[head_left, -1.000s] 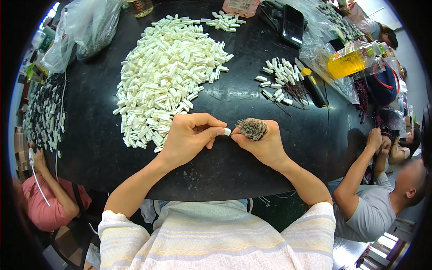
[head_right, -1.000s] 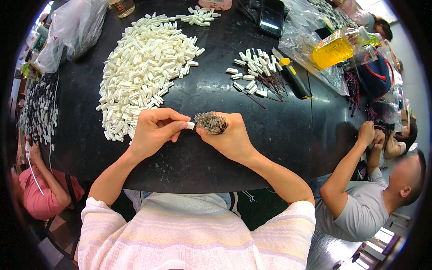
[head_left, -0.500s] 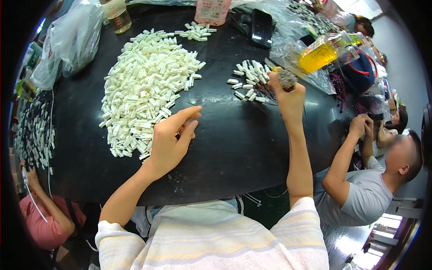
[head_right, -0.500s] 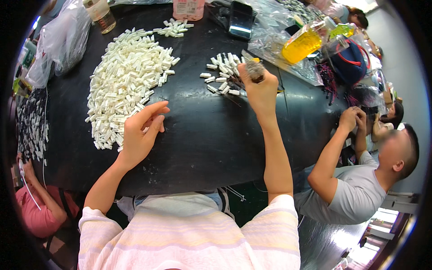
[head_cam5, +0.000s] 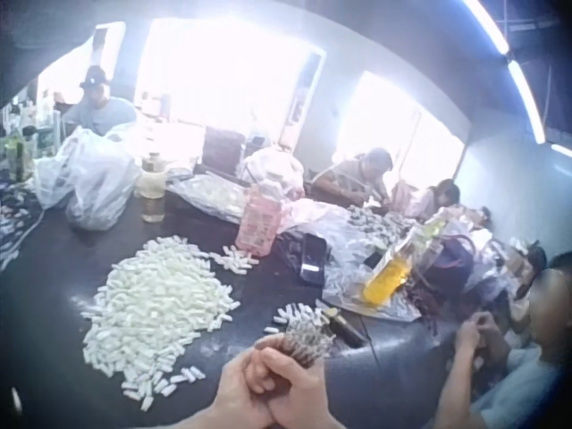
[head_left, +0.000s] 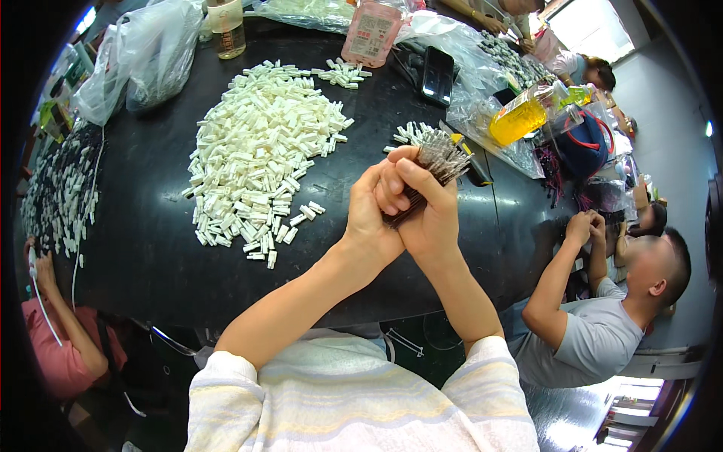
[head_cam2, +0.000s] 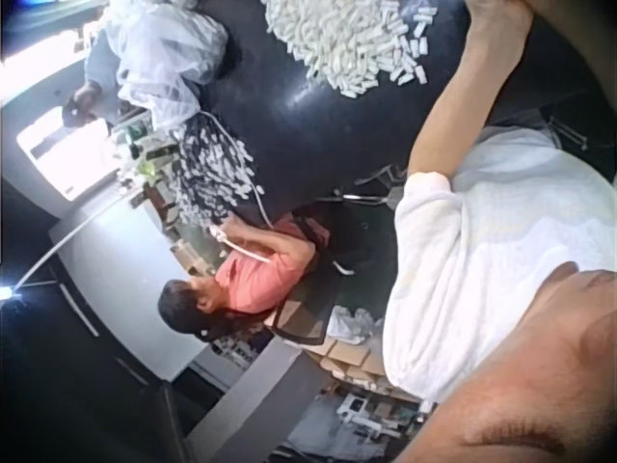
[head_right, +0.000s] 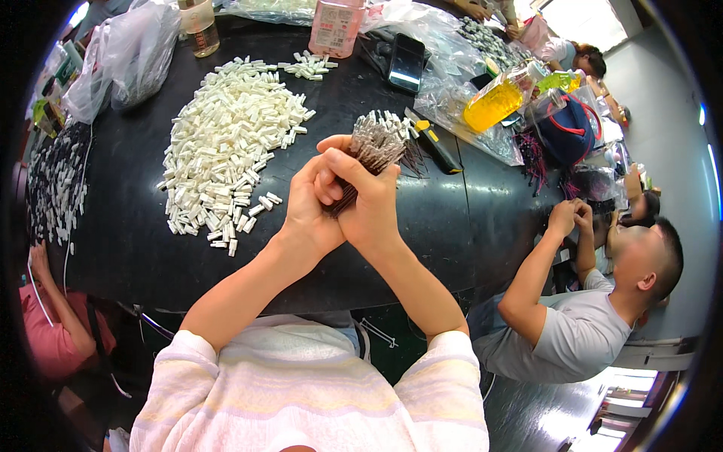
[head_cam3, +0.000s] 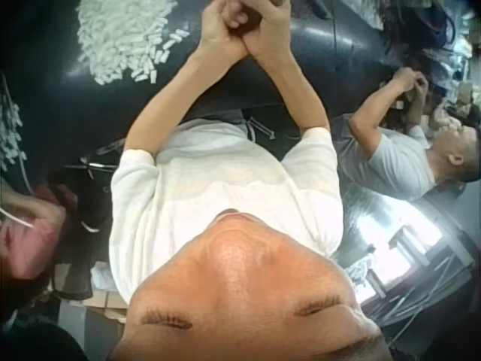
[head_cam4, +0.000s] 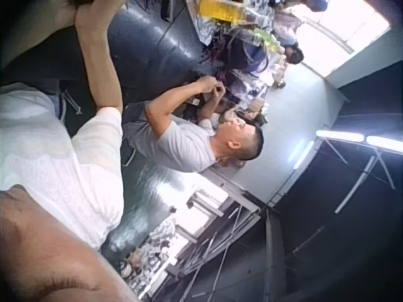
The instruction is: The person inserts metal pins and wire bundles by hand into white plastic housings on an assembly line.
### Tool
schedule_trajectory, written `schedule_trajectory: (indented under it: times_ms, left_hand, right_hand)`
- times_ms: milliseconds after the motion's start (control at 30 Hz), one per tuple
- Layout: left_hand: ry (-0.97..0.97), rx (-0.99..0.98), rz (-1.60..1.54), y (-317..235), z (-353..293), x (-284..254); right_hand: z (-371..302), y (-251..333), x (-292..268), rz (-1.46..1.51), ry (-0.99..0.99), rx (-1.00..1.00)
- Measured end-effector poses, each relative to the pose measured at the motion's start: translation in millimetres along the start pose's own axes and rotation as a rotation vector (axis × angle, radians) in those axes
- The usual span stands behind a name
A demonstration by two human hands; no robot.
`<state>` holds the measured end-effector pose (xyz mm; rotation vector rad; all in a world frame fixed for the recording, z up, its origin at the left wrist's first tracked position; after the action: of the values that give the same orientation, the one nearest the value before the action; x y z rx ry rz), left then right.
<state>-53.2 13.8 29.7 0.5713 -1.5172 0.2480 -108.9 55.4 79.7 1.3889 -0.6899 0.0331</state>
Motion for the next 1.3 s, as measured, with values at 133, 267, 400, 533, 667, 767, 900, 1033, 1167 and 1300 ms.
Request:
schedule_trajectory:
  times_ms: [133,267,400,533,667,767,900,1033,1167,1300]
  left_hand:
    - [-0.201,0.16,0.113,5,-2,6]
    - [-0.241,0.163,0.024,-1,-4,-8]
    - [-0.102,0.206,0.044,-4,-9,-22]
    - [0.025,0.581,1.721,-52,-24,13]
    - [0.318,0.356,2.554,-99,-47,38]
    - [0.312,0.203,2.715,-94,-49,24]
    - [0.307,0.2,2.866,-87,-45,21]
    - [0.213,0.322,2.502,-83,-40,15]
    - [-0.217,0.03,1.282,-79,-39,7]
    - [-0.242,0.005,0.916,-80,-40,-1]
  right_hand:
    - [-7,-6,5,-0.063,0.022,-0.016]
    - [-10,-17,8,-0.212,-0.04,-0.073]
    - [-18,-15,7,-0.311,-0.007,-0.15]
    - [-1,-10,-21,-0.397,-0.013,0.016]
    - [15,-26,-50,-0.509,0.117,0.203]
    - [17,-36,-61,-0.464,0.143,0.358]
    - [18,-38,-64,-0.462,0.156,0.359]
    - [15,-38,-66,-0.412,0.122,0.377]
    - [6,-37,-59,-0.341,0.06,0.402]
    - [2,-38,-62,-0.376,0.112,0.393]
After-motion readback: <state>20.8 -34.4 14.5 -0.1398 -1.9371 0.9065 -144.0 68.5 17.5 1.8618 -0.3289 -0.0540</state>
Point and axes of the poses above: each hand's wrist, its own z-axis towards the middle knuckle, its own x-axis out of the palm, y = z × x, the point moved 1 cm from there along z, towards the middle knuckle, and after that the axes turned 10 degrees about -z, right-handed, at the moved point
